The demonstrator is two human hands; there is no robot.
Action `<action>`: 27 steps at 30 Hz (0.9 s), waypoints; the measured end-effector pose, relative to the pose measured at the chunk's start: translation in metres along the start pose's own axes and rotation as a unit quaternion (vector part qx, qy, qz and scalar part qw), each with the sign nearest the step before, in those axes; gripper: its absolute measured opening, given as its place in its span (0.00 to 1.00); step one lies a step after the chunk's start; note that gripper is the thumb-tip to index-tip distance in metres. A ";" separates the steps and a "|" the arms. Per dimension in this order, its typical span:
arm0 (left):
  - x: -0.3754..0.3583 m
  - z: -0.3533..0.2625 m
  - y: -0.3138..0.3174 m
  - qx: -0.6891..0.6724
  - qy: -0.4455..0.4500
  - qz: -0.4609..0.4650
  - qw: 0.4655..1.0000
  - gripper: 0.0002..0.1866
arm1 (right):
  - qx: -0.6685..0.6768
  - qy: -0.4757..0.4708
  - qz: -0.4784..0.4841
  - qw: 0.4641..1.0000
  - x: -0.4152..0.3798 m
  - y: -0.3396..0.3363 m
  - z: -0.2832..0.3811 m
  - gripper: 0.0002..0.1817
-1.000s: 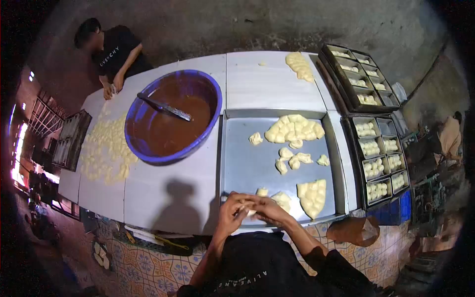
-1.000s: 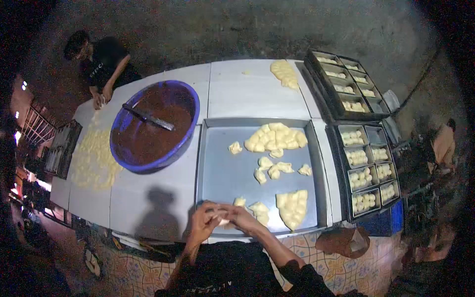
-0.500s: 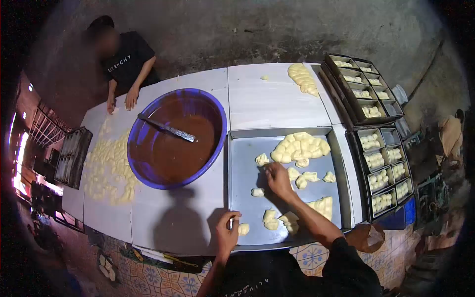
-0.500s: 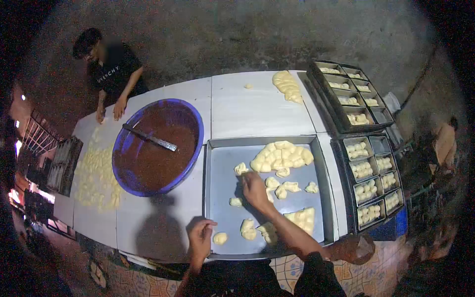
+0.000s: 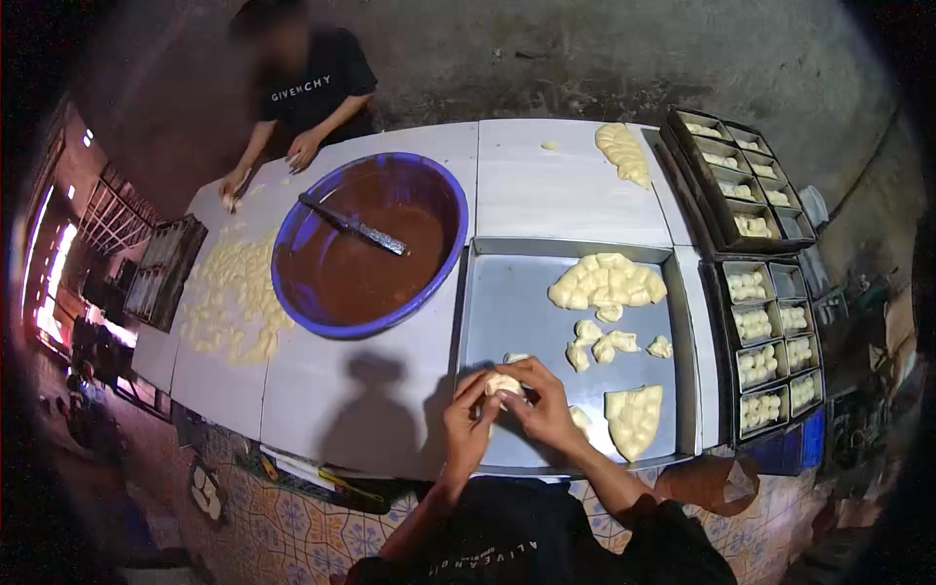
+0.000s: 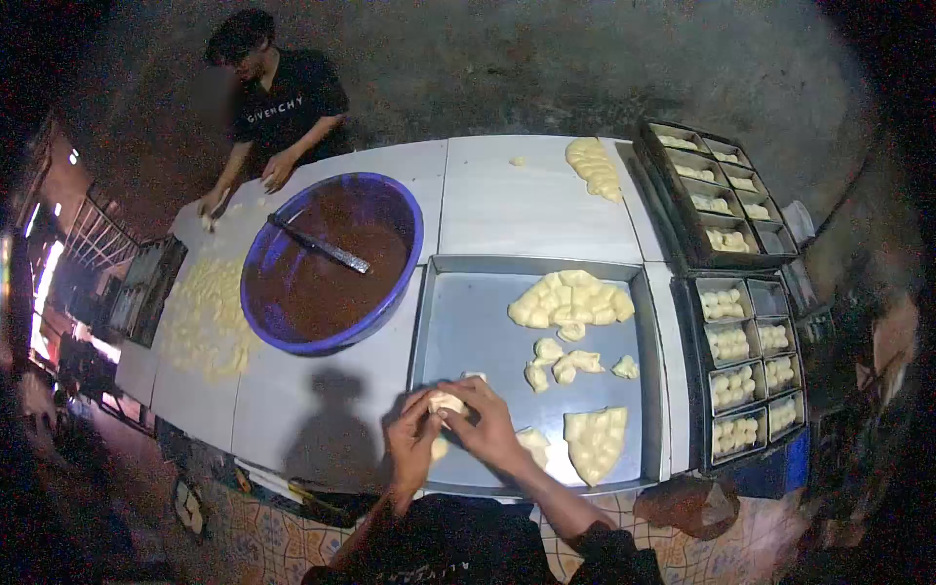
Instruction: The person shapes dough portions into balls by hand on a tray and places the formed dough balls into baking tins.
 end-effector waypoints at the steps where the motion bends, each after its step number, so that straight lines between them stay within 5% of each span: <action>1: -0.005 0.014 0.004 -0.048 -0.044 -0.009 0.998 0.14 | 0.011 -0.008 -0.049 0.999 -0.010 0.000 0.003 0.17; 3: -0.010 0.019 0.008 -0.032 -0.063 -0.055 0.996 0.09 | 0.027 0.016 -0.058 0.998 -0.023 0.005 -0.025 0.11; 6: -0.010 0.007 0.014 0.071 -0.054 -0.052 0.995 0.09 | 0.255 0.166 -0.041 0.952 -0.023 0.013 -0.071 0.25; 9: -0.006 0.009 0.020 0.030 -0.079 -0.013 0.996 0.06 | -0.043 -0.046 -0.067 0.996 -0.015 -0.003 -0.011 0.28; 10: -0.010 0.026 0.024 -0.226 -0.214 0.004 0.950 0.05 | -0.004 -0.065 -0.034 0.997 -0.016 0.002 -0.011 0.29; 11: -0.017 0.038 0.033 -0.462 -0.328 0.025 0.823 0.04 | 0.036 -0.083 -0.001 0.996 -0.020 0.009 -0.013 0.30; 12: -0.022 0.045 0.038 -0.511 -0.390 0.026 0.765 0.06 | 0.019 -0.065 0.024 0.997 -0.018 0.011 -0.019 0.31; 15: -0.018 0.059 0.039 -0.655 -0.345 0.150 0.656 0.38 | 0.164 0.010 0.083 0.983 -0.007 0.007 -0.042 0.39; 16: -0.004 0.012 0.042 -0.617 -0.281 0.218 0.702 0.48 | 0.380 0.188 0.073 0.903 -0.014 0.013 -0.044 0.50; 18: 0.033 -0.029 0.042 -0.520 -0.205 0.292 0.776 0.67 | 0.529 0.216 0.089 0.816 -0.016 0.017 -0.070 0.57; 20: 0.094 -0.049 0.023 -0.479 -0.150 0.285 0.817 0.61 | 0.581 0.160 0.078 0.794 -0.010 0.013 -0.061 0.54; 21: 0.137 -0.028 0.001 -0.386 -0.140 0.165 0.897 0.52 | 0.591 0.157 0.062 0.789 -0.010 0.012 -0.065 0.52; 22: 0.179 -0.026 -0.017 -0.258 -0.058 0.086 0.960 0.35 | 0.564 0.148 0.049 0.811 -0.010 0.010 -0.068 0.52; 23: 0.215 -0.033 -0.039 -0.010 -0.010 0.044 0.999 0.33 | 0.537 0.138 0.034 0.831 -0.011 0.009 -0.071 0.53; 24: 0.251 -0.029 -0.058 0.256 -0.050 -0.024 0.965 0.36 | 0.557 0.157 0.027 0.815 -0.015 0.011 -0.078 0.52; 25: 0.278 -0.013 -0.070 0.377 -0.078 -0.045 0.922 0.41 | 0.560 0.195 0.020 0.805 -0.017 0.012 -0.079 0.52; 27: 0.359 0.131 -0.098 0.373 -0.145 0.066 0.914 0.44 | 0.506 0.185 0.032 0.842 -0.019 0.016 -0.090 0.52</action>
Point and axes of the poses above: each hand's wrist, its own x-axis towards the middle knuckle, its own y-axis out of the palm, z = x × y, the point moved 5 cm from there along x, towards the middle knuckle, and after that the axes turned 4 degrees about -z, right-handed, at the moved point
